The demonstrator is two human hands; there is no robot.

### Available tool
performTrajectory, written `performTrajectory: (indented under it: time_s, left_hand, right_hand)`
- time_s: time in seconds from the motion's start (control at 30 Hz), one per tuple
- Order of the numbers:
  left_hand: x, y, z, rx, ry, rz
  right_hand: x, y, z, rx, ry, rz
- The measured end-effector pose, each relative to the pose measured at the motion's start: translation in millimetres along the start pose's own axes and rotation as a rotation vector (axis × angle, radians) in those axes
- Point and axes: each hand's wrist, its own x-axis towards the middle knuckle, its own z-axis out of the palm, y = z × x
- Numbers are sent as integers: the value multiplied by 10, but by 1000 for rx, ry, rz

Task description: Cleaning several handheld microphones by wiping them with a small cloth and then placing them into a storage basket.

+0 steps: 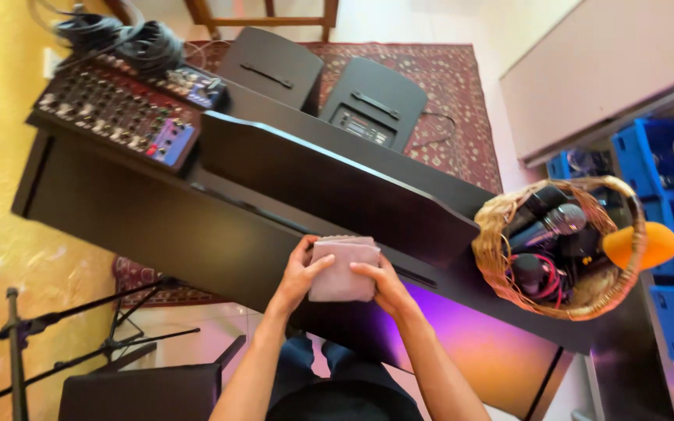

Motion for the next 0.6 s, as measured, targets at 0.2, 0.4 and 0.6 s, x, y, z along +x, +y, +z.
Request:
performTrajectory:
  time_s: [0.2, 0.4, 0.6]
  left_hand:
    - [-313, -248, -509, 25, 209, 182]
    - [-796, -93, -831, 96, 407, 181]
    - [-1448, -25, -1100, -57, 590, 294]
  right_hand:
    - [53, 208, 384, -218, -69, -79]
    - [66, 348, 915, -310, -225, -122]
    - [-11, 570, 1478, -371, -395, -31]
